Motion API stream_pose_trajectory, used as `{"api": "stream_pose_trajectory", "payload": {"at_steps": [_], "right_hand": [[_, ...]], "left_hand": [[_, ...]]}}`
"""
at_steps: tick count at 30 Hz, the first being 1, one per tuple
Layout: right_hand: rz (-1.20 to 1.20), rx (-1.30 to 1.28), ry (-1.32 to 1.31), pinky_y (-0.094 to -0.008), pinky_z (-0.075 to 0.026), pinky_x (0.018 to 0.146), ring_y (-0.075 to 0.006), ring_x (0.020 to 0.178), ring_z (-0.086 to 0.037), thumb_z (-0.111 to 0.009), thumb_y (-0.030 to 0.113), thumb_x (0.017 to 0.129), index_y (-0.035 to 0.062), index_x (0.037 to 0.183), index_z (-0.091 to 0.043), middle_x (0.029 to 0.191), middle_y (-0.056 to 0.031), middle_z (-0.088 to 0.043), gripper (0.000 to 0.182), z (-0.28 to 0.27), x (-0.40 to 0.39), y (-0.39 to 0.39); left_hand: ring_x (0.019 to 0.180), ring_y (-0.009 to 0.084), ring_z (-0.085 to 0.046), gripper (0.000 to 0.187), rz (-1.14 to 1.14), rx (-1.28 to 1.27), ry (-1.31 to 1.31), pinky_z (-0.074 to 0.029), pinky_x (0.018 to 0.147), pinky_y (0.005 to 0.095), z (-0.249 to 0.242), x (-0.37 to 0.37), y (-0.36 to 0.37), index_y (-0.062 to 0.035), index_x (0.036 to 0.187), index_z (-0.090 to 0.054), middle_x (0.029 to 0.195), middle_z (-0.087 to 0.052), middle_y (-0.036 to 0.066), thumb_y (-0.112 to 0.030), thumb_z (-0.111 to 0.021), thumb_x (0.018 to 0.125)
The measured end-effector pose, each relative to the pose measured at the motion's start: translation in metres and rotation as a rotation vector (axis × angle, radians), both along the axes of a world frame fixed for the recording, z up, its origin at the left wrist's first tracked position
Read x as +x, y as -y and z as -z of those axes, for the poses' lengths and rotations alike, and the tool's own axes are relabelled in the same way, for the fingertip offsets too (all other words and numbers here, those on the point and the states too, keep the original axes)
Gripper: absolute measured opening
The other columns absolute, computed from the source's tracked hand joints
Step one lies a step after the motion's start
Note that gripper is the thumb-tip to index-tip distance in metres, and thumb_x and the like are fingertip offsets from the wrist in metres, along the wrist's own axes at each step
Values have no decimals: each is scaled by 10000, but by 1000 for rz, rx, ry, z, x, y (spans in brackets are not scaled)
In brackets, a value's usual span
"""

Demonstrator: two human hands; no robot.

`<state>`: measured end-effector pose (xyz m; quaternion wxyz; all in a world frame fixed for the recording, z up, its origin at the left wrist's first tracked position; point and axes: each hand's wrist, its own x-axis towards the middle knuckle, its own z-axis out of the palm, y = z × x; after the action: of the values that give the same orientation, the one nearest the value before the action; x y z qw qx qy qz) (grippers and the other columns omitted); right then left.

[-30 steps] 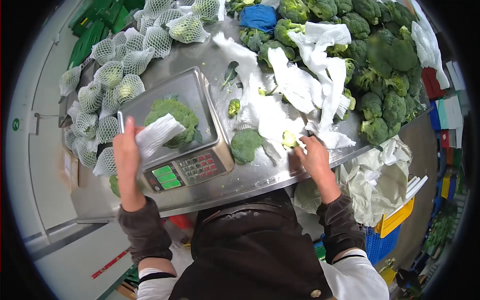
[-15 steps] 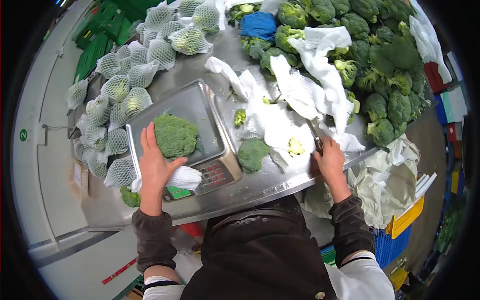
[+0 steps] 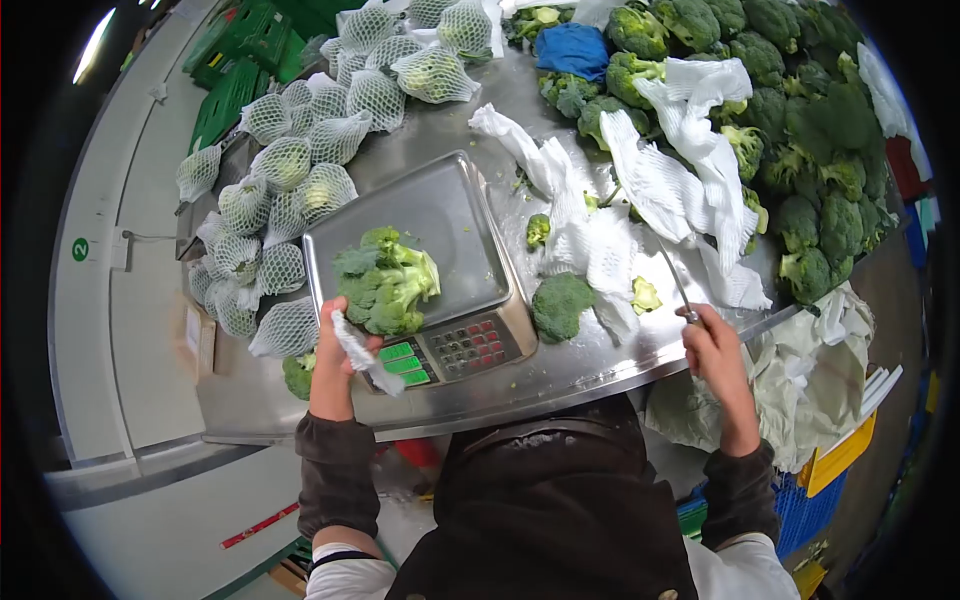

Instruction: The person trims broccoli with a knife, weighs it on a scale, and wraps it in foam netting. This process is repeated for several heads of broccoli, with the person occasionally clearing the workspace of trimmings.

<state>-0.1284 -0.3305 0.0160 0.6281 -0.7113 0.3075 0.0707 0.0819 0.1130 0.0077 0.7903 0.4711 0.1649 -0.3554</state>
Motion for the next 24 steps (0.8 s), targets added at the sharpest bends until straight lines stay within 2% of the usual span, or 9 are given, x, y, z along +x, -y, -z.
{"api": "stream_pose_trajectory", "payload": {"at_steps": [2, 4, 5, 6, 7, 8, 10, 14, 24], "right_hand": [[-149, -264, 194, -254, -358, 516, -89, 533, -396, -503, 112, 856, 37, 1061, -541, 597, 4, -428, 222, 1, 6, -21], [-224, -15, 195, -262, -367, 555, -98, 589, -405, -514, 137, 851, 45, 1089, -497, 613, -29, -445, 255, 1, 20, -46], [-330, -102, 204, -295, -395, 562, -154, 573, -466, -519, 168, 850, 55, 1100, -498, 622, -70, -484, 275, 3, 28, -57], [-425, -212, 238, -355, -433, 585, -266, 607, -557, -529, 209, 848, 63, 1106, -504, 652, -126, -539, 298, 3, 37, -69], [-467, -286, 304, -416, -450, 613, -364, 679, -580, -542, 246, 847, 62, 1083, -507, 714, -170, -582, 301, 10, 44, -81], [-460, -281, 305, -416, -450, 613, -364, 679, -580, -542, 246, 847, 62, 1083, -507, 714, -170, -582, 301, 13, 52, -90], [-568, -333, 374, -446, -449, 618, -388, 709, -579, -541, 264, 858, 49, 1018, -500, 733, -186, -593, 271, 16, 70, -102], [-600, -387, 421, -464, -439, 605, -399, 685, -571, -523, 280, 875, 36, 976, -481, 714, -195, -590, 267, 20, 92, -112], [-717, -462, 344, -486, -413, 591, -420, 680, -550, -484, 291, 900, 48, 981, -458, 691, -199, -577, 258, 11, 99, -108]], "left_hand": [[621, 217, -583, 491, 92, 79, 5, -469, 427, 318, 10, 7, -1, -88, 1053, -528, 897, -595, 92, -490, -540, 772], [651, 225, -582, 514, 187, 159, 13, -456, 442, 313, 13, 12, 9, -105, 1047, -530, 895, -595, 86, -550, -506, 791], [624, 210, -590, 491, 89, 195, 28, -489, 458, 323, 8, 12, 23, -91, 1037, -539, 867, -603, 79, -524, -490, 813], [597, 194, -598, 469, -8, 234, 43, -521, 474, 334, 2, 10, 40, -76, 1026, -549, 838, -612, 72, -498, -475, 835], [675, 174, -618, 423, -167, 278, 85, -540, 576, 323, -16, 4, 67, -86, 1021, -556, 836, -620, 51, -466, -463, 860], [675, 174, -618, 423, -162, 284, 86, -540, 576, 323, -12, 7, 62, -86, 1021, -556, 836, -620, 51, -466, -463, 860], [714, 159, -618, 389, 35, 239, 102, -536, 641, 319, -6, 17, 52, -93, 980, -565, 826, -614, 38, -451, -467, 862], [663, 167, -599, 353, 16, 307, 110, -523, 615, 322, -6, 19, 54, -95, 906, -560, 773, -585, 30, -435, -481, 851], [730, 186, -599, 399, 139, 390, 108, -515, 685, 328, -12, 19, 65, -82, 967, -543, 825, -581, 57, -453, -511, 822]]}}
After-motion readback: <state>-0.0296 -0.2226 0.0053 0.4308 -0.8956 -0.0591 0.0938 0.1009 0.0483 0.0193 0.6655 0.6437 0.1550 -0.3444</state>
